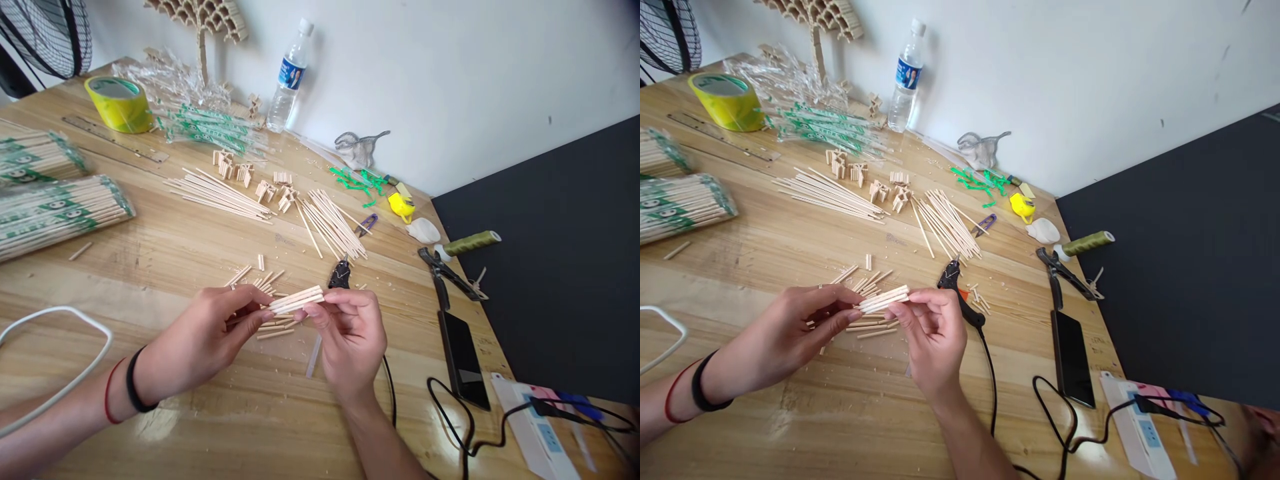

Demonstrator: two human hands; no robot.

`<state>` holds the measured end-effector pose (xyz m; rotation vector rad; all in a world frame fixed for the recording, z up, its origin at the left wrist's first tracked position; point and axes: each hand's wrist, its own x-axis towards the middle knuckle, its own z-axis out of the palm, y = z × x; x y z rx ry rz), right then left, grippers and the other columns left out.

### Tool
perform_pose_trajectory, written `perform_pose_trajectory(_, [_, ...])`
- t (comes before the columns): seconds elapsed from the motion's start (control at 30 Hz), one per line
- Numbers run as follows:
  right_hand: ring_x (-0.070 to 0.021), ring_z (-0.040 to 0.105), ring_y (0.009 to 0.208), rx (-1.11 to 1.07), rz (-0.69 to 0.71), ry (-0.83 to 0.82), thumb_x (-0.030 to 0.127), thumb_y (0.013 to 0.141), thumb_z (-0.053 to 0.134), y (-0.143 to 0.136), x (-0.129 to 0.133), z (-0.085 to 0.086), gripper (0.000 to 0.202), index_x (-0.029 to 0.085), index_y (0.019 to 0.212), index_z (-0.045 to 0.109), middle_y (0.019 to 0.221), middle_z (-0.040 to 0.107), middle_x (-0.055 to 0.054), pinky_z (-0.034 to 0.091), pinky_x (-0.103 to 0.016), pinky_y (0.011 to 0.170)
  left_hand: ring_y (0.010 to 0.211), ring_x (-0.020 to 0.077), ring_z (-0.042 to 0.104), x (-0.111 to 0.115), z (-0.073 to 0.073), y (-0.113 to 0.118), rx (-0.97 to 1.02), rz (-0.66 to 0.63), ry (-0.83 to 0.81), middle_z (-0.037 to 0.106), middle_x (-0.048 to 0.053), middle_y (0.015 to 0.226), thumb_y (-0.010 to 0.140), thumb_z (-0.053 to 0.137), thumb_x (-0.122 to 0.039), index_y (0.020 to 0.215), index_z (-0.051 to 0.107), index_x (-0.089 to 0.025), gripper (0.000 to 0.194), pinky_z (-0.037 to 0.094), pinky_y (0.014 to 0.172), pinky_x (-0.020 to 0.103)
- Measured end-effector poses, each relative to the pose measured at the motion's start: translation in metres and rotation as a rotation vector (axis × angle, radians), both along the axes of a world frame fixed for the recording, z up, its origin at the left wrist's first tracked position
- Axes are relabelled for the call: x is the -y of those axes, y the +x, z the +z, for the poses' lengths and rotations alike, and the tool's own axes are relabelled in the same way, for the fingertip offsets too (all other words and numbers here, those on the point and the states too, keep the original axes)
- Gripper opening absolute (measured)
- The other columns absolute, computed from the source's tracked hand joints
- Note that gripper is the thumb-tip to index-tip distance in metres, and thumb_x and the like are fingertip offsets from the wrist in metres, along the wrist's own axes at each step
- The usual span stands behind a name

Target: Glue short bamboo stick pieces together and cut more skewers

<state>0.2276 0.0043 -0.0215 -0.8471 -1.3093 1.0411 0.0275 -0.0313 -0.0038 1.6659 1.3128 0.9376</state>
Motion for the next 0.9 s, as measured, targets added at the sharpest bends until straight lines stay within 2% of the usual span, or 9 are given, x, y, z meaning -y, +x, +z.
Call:
perform_pose_trajectory(0.33, [-0.0123, 0.08, 0.064, 0.006, -0.002, 0.005, 0.016, 0.091, 0.083, 0.0, -0.001, 0.001, 0.018, 0.023, 0.097, 0.068, 0.084, 0.075, 0.004, 0.065, -0.021, 0.064, 0.055, 0.0098, 0.054, -0.001, -0.002, 0.0, -0.009, 0.016, 0.045, 0.071, -0.001, 0.069, 0.102, 0.058, -0.028, 0.101, 0.076, -0.017, 0.021, 0.042, 0.051, 0.016])
perform_pose_trajectory(0.63, [-0.014, 0.078, 0.064, 0.057, 0.002, -0.004, 0.026, 0.097, 0.077, 0.001, 0.001, 0.003, 0.014, 0.023, 0.098, 0.064, 0.082, 0.071, 0.003, 0.064, -0.026, 0.065, 0.056, 0.0096, 0.059, 0.0, 0.0, -0.001, -0.036, 0.007, 0.073, 0.075, 0.0, 0.072, 0.101, 0.058, -0.025, 0.1, 0.076, -0.017, 0.02, 0.045, 0.053, 0.015])
perform_pose_trajectory(0.77, [-0.0135, 0.073, 0.069, 0.077, 0.021, -0.064, 0.031, 0.096, 0.078, 0.005, 0.0, 0.002, 0.016, 0.025, 0.107, 0.067, 0.085, 0.07, 0.002, 0.063, -0.026, 0.066, 0.057, 0.0093, 0.062, 0.0, 0.001, -0.001, -0.033, 0.012, 0.092, 0.078, 0.0, 0.076, 0.101, 0.059, -0.024, 0.099, 0.077, -0.017, 0.019, 0.046, 0.054, 0.014])
perform_pose_trajectory(0.9, [-0.0129, 0.069, 0.075, 0.17, 0.116, -0.082, 0.033, 0.102, 0.07, 0.01, -0.002, 0.0, 0.018, 0.027, 0.119, 0.073, 0.09, 0.069, 0.0, 0.059, -0.024, 0.068, 0.055, 0.0083, 0.06, -0.001, 0.001, -0.001, -0.029, 0.02, 0.111, 0.076, -0.001, 0.073, 0.1, 0.06, -0.023, 0.097, 0.077, -0.018, 0.018, 0.045, 0.053, 0.014])
